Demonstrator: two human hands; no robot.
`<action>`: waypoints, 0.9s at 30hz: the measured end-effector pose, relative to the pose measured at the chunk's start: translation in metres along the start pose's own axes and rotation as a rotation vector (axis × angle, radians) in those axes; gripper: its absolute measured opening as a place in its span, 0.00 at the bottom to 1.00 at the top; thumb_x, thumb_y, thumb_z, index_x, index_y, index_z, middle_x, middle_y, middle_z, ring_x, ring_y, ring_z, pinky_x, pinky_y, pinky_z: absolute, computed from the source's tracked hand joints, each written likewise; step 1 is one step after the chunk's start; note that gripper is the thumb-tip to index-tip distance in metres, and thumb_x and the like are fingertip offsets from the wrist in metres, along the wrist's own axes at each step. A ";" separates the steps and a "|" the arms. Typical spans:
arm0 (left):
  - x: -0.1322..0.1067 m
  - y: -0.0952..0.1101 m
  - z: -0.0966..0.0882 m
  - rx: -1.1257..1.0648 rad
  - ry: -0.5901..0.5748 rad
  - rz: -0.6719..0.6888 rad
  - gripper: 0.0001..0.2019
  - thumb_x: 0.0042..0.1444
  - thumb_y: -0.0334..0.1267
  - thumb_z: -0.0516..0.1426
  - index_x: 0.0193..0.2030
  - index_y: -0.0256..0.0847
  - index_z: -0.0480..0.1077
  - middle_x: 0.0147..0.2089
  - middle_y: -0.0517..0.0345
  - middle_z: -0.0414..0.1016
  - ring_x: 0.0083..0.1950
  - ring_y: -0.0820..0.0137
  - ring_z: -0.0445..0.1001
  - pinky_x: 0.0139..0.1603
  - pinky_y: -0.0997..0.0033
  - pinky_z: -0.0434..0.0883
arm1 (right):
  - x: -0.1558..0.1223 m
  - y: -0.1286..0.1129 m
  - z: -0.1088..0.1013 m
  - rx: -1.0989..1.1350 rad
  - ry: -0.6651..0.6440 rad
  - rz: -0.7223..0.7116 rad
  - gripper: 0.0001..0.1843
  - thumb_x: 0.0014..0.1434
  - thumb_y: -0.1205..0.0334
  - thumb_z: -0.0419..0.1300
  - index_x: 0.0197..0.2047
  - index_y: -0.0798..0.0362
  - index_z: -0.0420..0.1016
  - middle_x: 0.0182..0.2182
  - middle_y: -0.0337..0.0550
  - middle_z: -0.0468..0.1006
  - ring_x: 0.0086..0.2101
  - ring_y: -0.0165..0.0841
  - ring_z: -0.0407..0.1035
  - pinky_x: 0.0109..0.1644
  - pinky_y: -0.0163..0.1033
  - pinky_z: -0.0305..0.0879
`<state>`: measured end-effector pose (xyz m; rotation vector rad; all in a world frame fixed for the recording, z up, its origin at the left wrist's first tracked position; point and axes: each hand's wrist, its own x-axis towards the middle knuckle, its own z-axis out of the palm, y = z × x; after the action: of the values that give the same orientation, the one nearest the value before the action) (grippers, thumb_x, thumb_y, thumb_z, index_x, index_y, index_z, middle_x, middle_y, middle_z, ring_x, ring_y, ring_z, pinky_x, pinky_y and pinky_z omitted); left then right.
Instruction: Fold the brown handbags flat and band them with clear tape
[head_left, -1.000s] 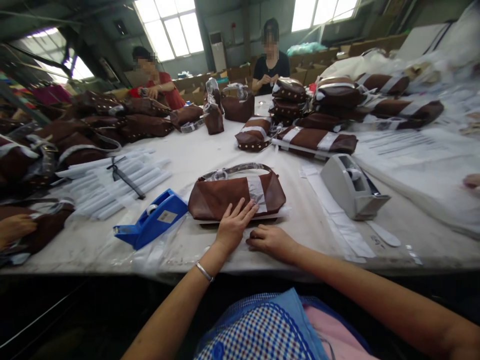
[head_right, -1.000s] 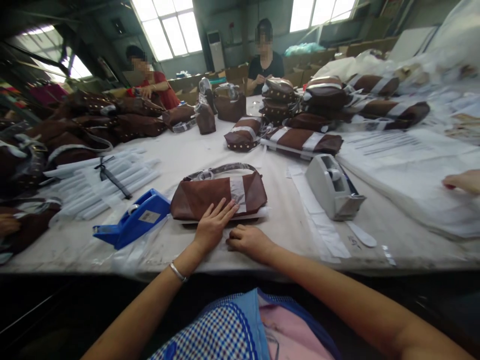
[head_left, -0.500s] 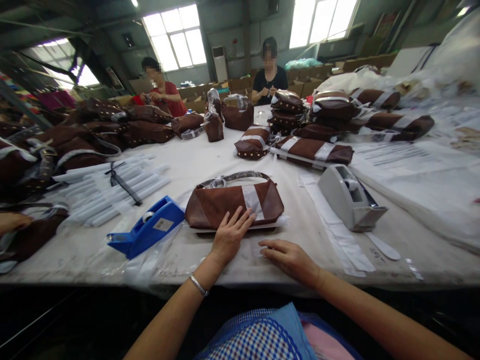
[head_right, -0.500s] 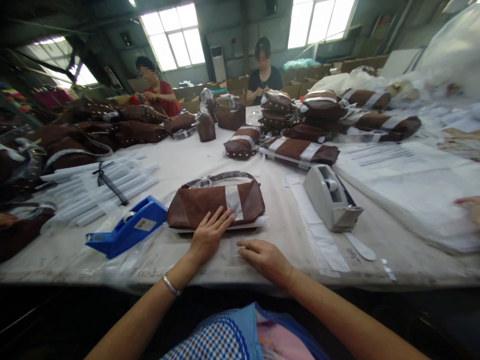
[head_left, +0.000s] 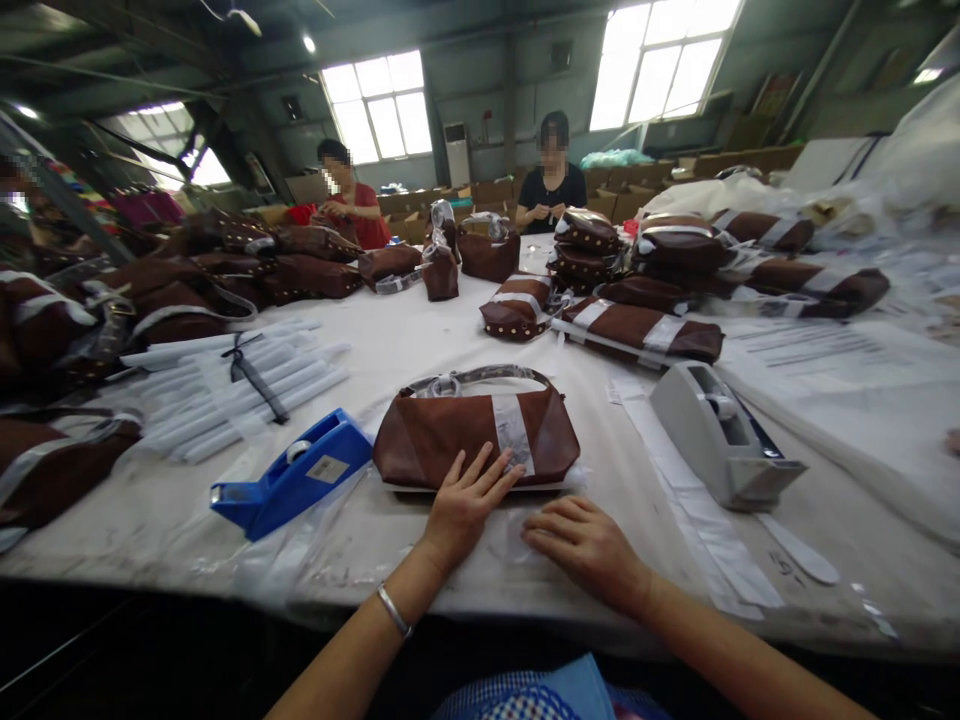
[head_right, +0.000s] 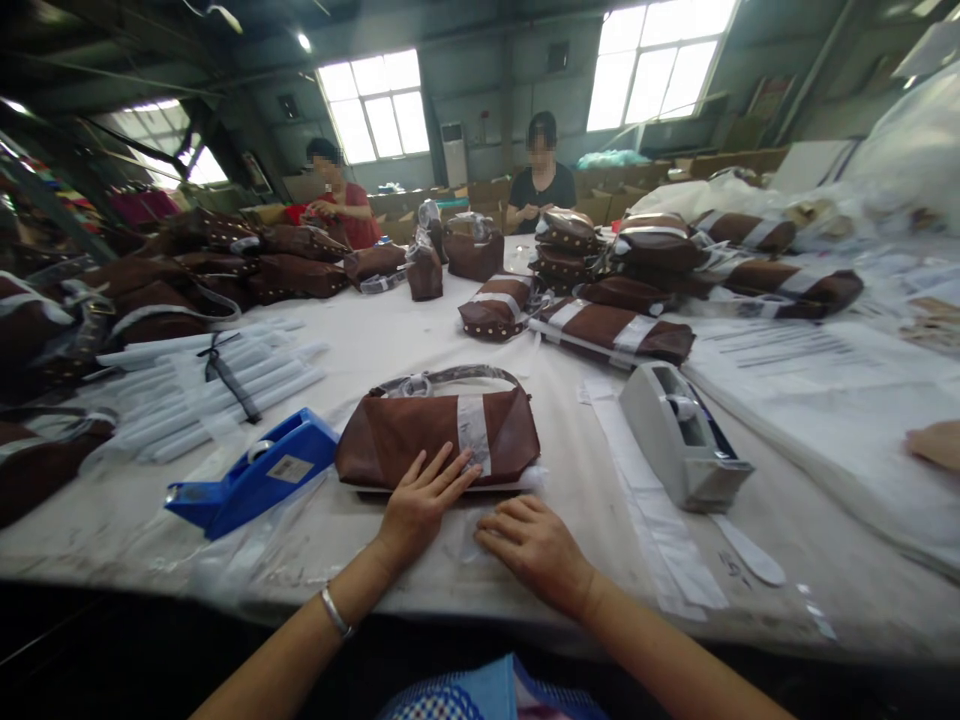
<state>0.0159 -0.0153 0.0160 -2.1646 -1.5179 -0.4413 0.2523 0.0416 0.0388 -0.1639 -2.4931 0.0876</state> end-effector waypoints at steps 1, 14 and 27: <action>0.000 0.000 0.001 0.004 0.009 0.004 0.27 0.68 0.31 0.49 0.71 0.52 0.54 0.72 0.62 0.58 0.73 0.59 0.59 0.66 0.47 0.67 | 0.006 0.003 -0.004 0.045 -0.002 -0.006 0.12 0.71 0.59 0.56 0.53 0.52 0.74 0.46 0.45 0.81 0.45 0.37 0.73 0.53 0.47 0.69; 0.001 0.003 0.007 0.129 0.127 -0.003 0.23 0.70 0.35 0.46 0.70 0.54 0.57 0.73 0.69 0.56 0.70 0.61 0.63 0.66 0.52 0.68 | 0.176 0.146 0.036 0.062 -0.595 0.487 0.32 0.70 0.41 0.45 0.62 0.54 0.73 0.57 0.55 0.76 0.56 0.49 0.70 0.59 0.51 0.66; 0.000 0.006 0.009 0.125 0.094 -0.041 0.24 0.69 0.38 0.47 0.71 0.54 0.54 0.75 0.69 0.51 0.73 0.64 0.59 0.66 0.54 0.68 | 0.169 0.163 0.030 -0.048 -0.815 0.615 0.46 0.68 0.32 0.35 0.44 0.57 0.84 0.47 0.59 0.81 0.52 0.52 0.73 0.56 0.52 0.67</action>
<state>0.0215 -0.0123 0.0071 -1.9924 -1.4998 -0.4438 0.1162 0.2259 0.0986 -1.1026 -3.1376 0.4195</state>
